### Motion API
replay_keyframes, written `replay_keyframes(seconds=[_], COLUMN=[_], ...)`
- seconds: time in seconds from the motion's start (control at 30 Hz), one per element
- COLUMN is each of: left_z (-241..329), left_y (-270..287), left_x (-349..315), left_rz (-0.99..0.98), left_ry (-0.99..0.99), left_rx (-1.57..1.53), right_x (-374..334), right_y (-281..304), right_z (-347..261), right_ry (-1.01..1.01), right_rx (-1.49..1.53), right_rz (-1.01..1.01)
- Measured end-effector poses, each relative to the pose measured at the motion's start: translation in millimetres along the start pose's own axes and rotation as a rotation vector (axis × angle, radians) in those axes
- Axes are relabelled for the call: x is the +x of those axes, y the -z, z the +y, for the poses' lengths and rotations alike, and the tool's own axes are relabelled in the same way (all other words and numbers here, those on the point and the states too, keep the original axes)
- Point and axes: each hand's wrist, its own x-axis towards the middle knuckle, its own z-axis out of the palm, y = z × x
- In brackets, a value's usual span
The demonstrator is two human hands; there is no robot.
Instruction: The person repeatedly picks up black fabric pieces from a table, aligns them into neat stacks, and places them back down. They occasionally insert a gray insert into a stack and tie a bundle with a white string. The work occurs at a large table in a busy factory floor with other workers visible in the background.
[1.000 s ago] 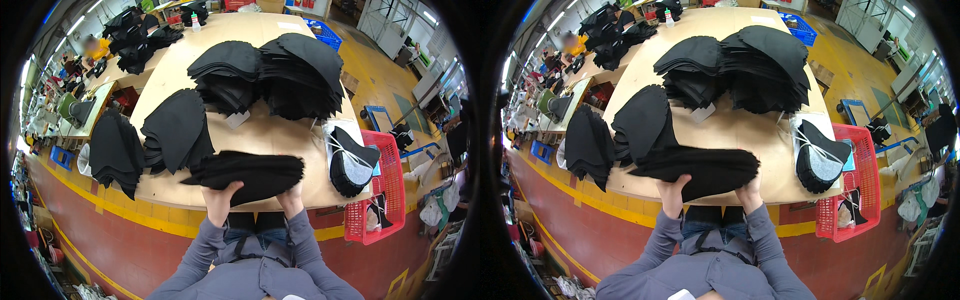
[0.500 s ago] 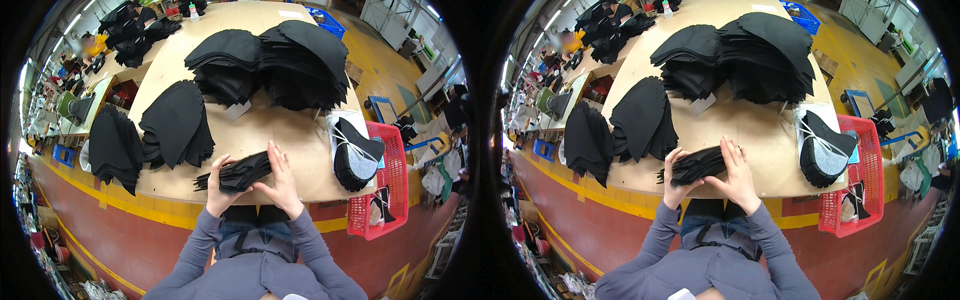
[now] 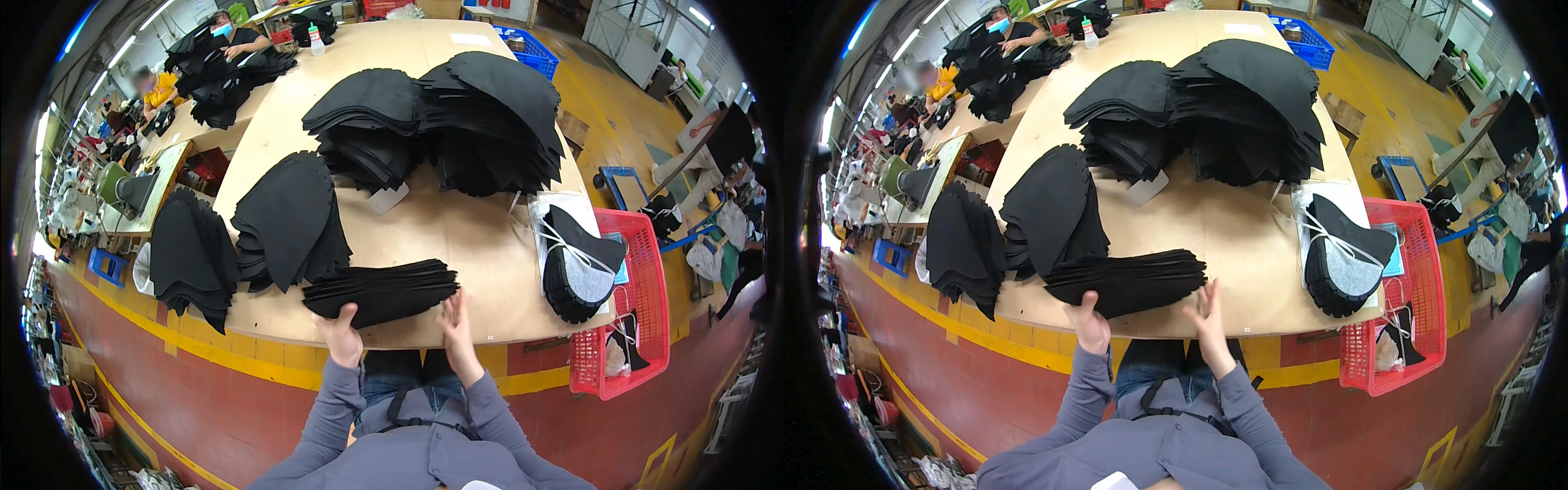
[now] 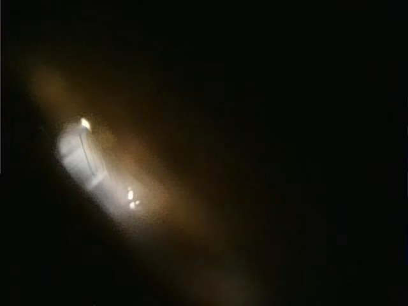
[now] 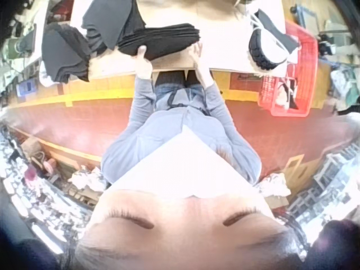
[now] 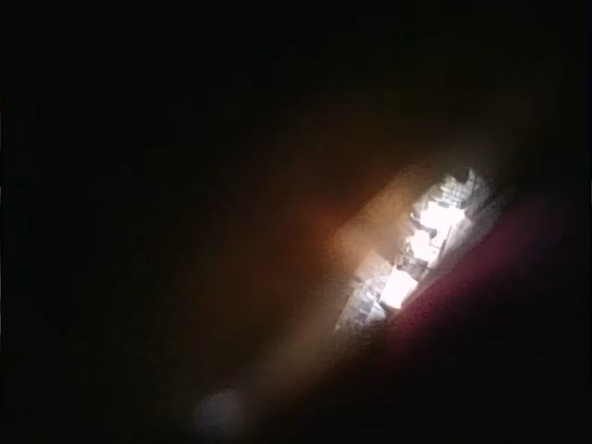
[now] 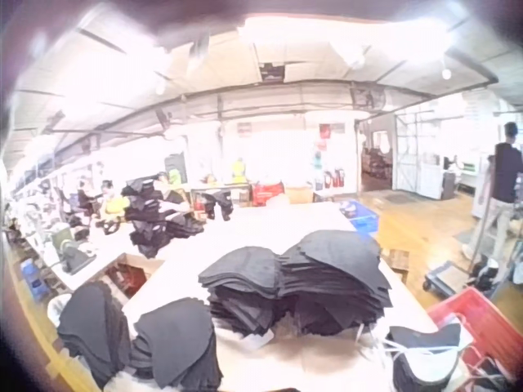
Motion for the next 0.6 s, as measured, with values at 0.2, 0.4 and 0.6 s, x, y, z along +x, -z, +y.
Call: replay_keyframes(seconds=[0.2, 0.4, 0.6], left_z=[36.9, -10.2, 30.0], left_y=[-24.6, -14.0, -69.3], left_x=[-16.4, -12.3, 3.4], left_rz=[-0.046, -0.309, -0.383], left_ry=[0.290, 0.194, 0.016], left_rx=[-0.487, -0.496, -0.529], right_x=[13.3, 17.0, 20.8], right_y=[-19.4, -65.2, -72.3], right_z=[-36.9, -125.3, -160.5], right_ry=[0.272, 0.643, 0.710], right_rx=[-0.081, 0.249, 0.111], right_rz=[-0.125, -0.243, -0.126])
